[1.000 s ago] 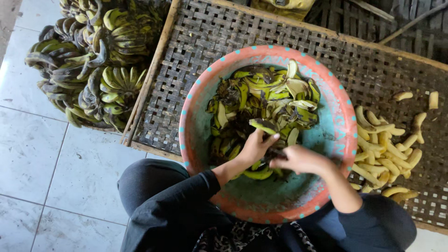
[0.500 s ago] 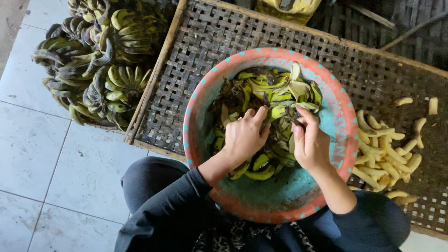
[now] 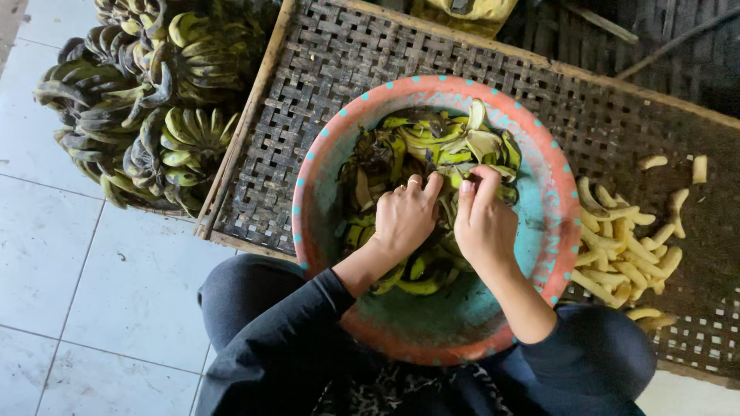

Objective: The person sits on the floor and peels small bananas one at a time, using a small paring knife to help remove the peel, dropping the peels into a large basin and placing the peeled bananas on a woven tray beside them.

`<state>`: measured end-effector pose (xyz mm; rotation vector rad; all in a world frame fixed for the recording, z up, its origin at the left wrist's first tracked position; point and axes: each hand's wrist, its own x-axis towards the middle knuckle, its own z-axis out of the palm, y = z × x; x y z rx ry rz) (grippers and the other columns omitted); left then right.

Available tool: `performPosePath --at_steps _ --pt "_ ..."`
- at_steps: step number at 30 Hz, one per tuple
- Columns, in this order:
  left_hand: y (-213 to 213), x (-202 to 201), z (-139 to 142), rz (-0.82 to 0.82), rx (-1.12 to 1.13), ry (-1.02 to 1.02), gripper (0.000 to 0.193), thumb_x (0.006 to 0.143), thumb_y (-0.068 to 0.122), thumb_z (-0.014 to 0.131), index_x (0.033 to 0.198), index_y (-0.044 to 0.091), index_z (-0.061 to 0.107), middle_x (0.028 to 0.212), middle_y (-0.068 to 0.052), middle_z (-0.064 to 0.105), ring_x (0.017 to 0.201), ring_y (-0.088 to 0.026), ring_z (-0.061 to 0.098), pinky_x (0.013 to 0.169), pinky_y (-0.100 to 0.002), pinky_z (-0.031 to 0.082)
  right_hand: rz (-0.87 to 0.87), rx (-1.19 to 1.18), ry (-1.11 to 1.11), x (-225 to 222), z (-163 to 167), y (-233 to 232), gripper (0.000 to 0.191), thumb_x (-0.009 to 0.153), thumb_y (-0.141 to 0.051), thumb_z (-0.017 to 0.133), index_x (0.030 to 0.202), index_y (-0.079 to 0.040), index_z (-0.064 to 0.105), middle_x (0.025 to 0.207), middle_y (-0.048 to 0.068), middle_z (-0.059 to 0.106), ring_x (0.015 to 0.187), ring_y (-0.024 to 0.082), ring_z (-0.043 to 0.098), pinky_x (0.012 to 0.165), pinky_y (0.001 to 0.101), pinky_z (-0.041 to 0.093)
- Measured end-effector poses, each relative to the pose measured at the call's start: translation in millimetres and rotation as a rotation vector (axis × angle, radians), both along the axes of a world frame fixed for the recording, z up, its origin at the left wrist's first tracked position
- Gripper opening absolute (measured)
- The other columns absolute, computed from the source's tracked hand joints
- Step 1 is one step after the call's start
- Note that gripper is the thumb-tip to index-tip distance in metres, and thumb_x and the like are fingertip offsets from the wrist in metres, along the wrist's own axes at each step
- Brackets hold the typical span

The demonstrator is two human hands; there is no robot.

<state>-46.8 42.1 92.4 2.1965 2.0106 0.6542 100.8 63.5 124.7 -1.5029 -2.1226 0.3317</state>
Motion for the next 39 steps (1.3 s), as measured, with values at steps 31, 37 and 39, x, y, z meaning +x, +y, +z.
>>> performPosePath --at_steps 31,37,39 --pt "33 -39 26 -0.083 0.258 -2.022 0.025 0.107 0.004 0.065 0.131 0.005 0.062 0.128 -0.009 0.066 0.115 -0.021 0.063 0.102 -0.039 0.052 -0.250 -0.761 0.924 71 -45 81 0.033 0.112 -0.039 0.041 0.093 -0.012 0.041 0.065 -0.002 0.042 0.047 0.008 0.038 0.040 0.0263 0.030" --pt "62 -77 -16 -0.001 0.071 -2.239 0.027 0.107 0.027 0.051 0.122 0.005 0.054 0.126 -0.008 0.069 0.105 -0.020 0.069 0.091 -0.039 0.057 -0.256 -0.540 0.904 69 -27 92 0.045 0.110 -0.045 0.035 0.132 -0.008 0.048 0.084 0.000 0.072 0.046 0.010 0.045 0.038 0.0250 0.029" --pt "54 -53 -32 0.037 -0.047 -2.179 0.027 0.107 0.029 0.053 0.120 0.006 0.054 0.121 -0.009 0.070 0.102 -0.022 0.070 0.089 -0.038 0.057 -0.160 -0.375 0.713 53 -24 79 0.047 0.106 -0.036 0.053 0.139 -0.004 0.046 0.087 0.005 0.067 0.050 0.009 0.048 0.041 0.0248 0.036"
